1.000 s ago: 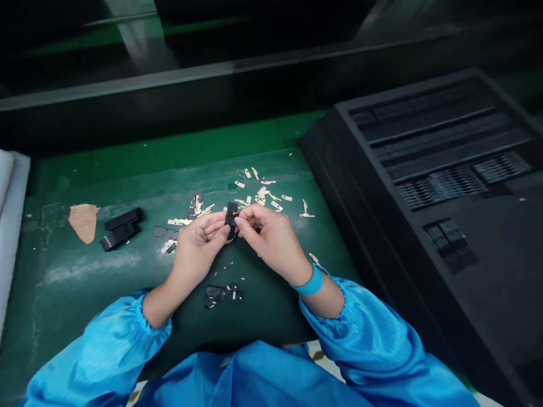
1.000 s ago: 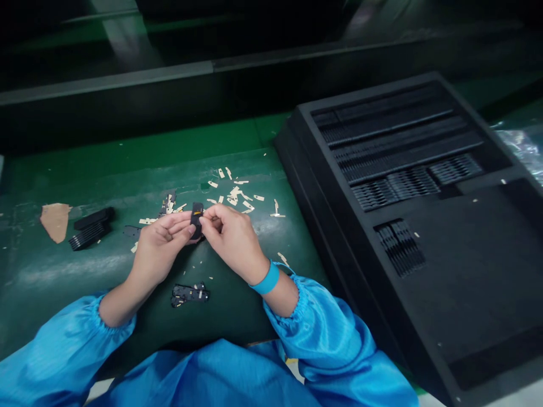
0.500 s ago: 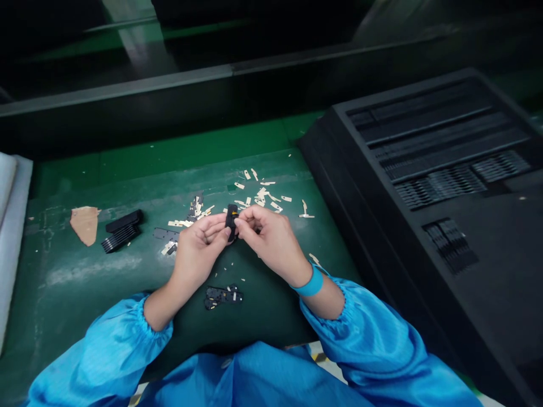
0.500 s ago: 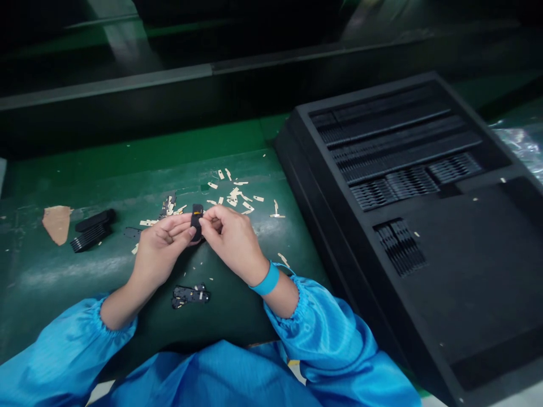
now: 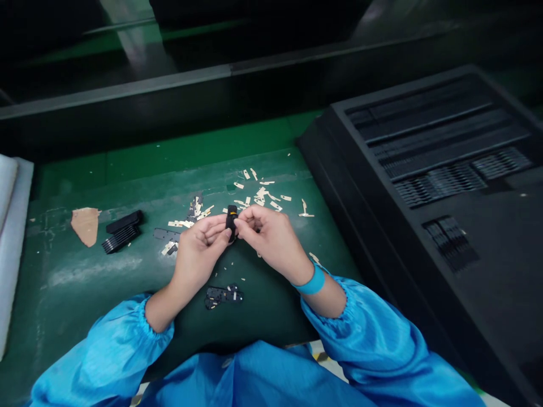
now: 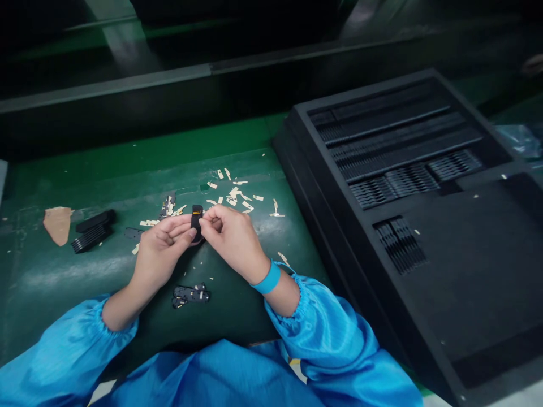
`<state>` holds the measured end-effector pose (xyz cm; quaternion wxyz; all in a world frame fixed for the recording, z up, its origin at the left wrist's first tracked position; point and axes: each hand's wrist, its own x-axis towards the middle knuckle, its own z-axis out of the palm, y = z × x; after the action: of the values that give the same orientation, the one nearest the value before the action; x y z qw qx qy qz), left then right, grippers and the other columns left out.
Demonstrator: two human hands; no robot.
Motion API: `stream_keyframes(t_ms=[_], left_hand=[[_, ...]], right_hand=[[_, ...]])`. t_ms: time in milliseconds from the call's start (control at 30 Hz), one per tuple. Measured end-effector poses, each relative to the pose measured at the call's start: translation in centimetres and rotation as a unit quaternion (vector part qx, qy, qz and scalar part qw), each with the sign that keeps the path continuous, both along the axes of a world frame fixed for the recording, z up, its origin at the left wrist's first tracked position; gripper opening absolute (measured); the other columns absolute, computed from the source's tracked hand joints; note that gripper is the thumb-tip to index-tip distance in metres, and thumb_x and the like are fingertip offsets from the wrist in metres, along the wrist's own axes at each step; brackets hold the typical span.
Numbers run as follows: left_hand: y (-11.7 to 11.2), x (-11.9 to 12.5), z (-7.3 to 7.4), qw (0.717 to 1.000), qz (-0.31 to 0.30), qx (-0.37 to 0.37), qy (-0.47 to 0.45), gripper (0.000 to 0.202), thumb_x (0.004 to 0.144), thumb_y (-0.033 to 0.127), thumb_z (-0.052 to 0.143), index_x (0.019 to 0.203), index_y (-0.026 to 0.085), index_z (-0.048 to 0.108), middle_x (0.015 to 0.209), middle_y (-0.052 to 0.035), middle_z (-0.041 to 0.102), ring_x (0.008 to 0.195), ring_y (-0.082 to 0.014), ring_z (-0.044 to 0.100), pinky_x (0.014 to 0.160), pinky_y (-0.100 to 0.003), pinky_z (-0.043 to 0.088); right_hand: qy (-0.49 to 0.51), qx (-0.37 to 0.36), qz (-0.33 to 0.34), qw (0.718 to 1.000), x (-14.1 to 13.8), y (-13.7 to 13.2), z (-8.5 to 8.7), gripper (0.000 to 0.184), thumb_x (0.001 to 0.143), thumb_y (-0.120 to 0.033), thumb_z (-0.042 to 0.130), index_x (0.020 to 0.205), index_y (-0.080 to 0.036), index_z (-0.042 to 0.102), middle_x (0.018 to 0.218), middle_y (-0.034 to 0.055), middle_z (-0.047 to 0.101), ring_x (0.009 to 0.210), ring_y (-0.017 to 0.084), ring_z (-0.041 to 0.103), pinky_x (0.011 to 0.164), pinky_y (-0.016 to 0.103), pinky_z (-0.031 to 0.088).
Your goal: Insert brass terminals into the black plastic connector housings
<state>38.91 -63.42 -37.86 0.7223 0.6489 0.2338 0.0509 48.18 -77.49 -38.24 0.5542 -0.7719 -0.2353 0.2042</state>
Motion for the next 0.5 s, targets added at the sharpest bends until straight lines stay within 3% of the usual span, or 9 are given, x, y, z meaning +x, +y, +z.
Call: stream_keyframes(t_ms=[500], left_hand=[[-0.61,-0.37,0.34,0.998,-0.006,0.062,-0.027,0.029,0.086,0.033,0.075,0.11,0.018,0.072,0.108,-0.0087,0.08,0.102,-0.0228,0.077,0.094,-0.035,0.063]], right_hand=[[-0.002,-0.006,-0.033,0.999,-0.09,0.18,0.85,0.011,0.081,-0.024,0.063,0.072,-0.022,0.059,0.062,-0.0037,0.065,0.053,0.01,0.056,0.056,0.025,0.045]])
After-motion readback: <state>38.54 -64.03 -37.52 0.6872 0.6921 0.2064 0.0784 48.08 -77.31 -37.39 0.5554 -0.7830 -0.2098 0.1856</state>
